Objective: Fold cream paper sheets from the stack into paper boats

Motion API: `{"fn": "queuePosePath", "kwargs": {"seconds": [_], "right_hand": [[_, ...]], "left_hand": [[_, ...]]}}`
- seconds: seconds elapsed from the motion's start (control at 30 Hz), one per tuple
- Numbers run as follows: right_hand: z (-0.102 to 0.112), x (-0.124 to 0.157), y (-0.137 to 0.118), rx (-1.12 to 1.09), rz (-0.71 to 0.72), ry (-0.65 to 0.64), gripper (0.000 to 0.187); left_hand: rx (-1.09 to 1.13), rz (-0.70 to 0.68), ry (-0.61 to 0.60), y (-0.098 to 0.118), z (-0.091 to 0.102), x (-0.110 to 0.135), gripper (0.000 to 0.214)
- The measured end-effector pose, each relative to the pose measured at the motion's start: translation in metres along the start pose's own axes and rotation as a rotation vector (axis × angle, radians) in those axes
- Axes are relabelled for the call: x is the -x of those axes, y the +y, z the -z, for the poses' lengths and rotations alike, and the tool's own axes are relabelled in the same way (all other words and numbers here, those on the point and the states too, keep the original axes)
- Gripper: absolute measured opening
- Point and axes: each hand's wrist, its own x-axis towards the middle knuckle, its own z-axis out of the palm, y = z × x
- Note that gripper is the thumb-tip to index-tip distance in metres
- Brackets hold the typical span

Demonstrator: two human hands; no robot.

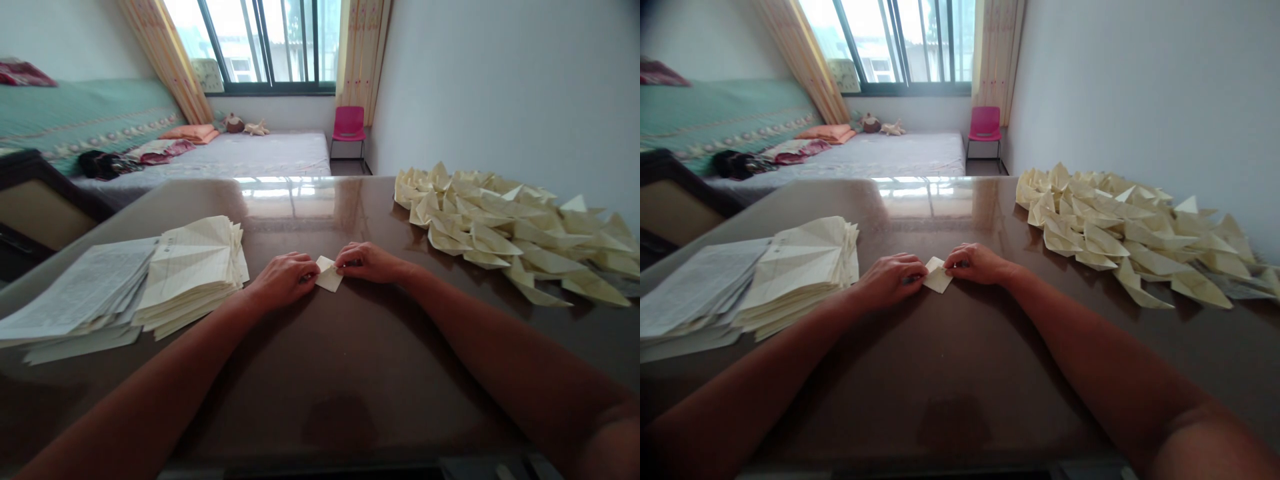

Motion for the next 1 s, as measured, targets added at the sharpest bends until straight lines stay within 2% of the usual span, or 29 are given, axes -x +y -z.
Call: {"fn": "queuePosePath", "kwargs": {"seconds": [0.23,0.33,0.57,0.73,1.0], "right_hand": [[-0.017,-0.005,-0.005,0.138,-0.104,0.107,0.019],[-0.019,-0.005,-0.004,0.154,-0.102,0.146,0.018],[-0.007,-0.001,0.007,-0.021,0.000,0.081,0.018],[-0.013,-0.006,0.000,0.080,-0.129,0.116,0.023],[-0.025,-0.013,-0.012,0.249,-0.382,0.137,0.018]], "left_hand": [[0.054,0.232,0.064,0.008,-0.006,-0.003,0.023],[0.076,0.261,0.068,0.007,-0.008,-0.005,0.025],[0.141,0.250,0.021,0.002,-0.004,-0.004,0.022],[0.147,0.273,0.012,0.000,-0.004,-0.003,0.021],[0.123,0.431,0.031,0.008,-0.011,-0.007,0.018]]}}
